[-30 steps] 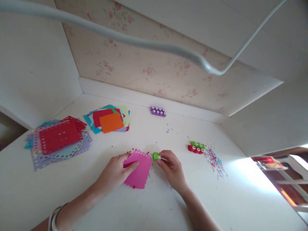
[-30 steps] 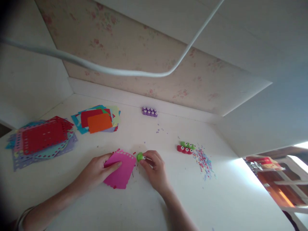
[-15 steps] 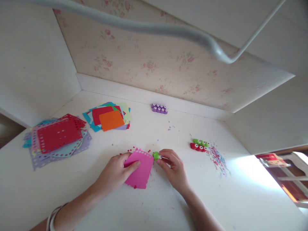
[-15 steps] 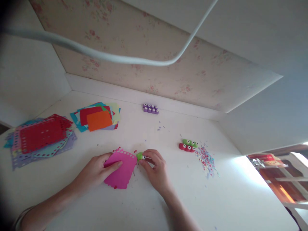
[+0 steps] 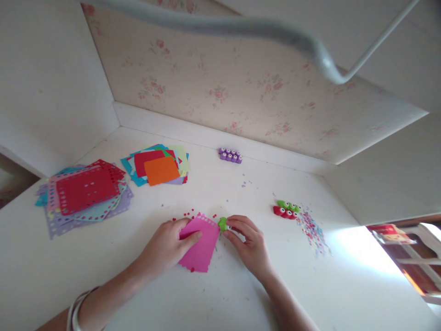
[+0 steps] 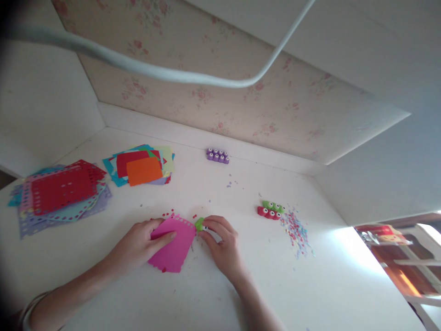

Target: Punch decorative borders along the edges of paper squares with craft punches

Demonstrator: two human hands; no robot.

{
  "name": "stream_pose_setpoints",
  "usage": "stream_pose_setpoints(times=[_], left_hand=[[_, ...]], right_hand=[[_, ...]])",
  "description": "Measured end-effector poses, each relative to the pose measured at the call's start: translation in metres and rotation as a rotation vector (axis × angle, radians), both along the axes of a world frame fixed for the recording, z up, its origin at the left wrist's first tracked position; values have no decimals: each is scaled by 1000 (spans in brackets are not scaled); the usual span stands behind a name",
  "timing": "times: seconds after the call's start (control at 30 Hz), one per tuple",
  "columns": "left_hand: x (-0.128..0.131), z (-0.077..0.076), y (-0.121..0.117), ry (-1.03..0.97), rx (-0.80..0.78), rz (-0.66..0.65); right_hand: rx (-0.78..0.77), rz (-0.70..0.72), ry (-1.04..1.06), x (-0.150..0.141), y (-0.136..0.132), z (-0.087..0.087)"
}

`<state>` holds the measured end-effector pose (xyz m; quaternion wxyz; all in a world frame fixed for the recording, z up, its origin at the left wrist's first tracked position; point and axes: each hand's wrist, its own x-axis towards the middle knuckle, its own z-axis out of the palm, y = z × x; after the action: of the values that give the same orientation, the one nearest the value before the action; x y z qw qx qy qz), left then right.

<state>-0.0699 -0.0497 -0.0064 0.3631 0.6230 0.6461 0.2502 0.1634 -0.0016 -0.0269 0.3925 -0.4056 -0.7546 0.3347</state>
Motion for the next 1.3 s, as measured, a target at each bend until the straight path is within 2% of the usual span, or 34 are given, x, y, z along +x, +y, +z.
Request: stream_pose_setpoints(times=[0.13,0.33,0.6,1.3], left_hand=[[1,-1,-1,62,31,-28],[1,-3,0,95,13,-66],[0,-1,-1,36,0,-69],[-1,-2,0,12,-36,-119]], right_hand=[[51,28,-64,1,1,2],[34,73,-91,3,2,2],[-30,50,-89,3,1,0],[67,85,-42,-3,0,0]])
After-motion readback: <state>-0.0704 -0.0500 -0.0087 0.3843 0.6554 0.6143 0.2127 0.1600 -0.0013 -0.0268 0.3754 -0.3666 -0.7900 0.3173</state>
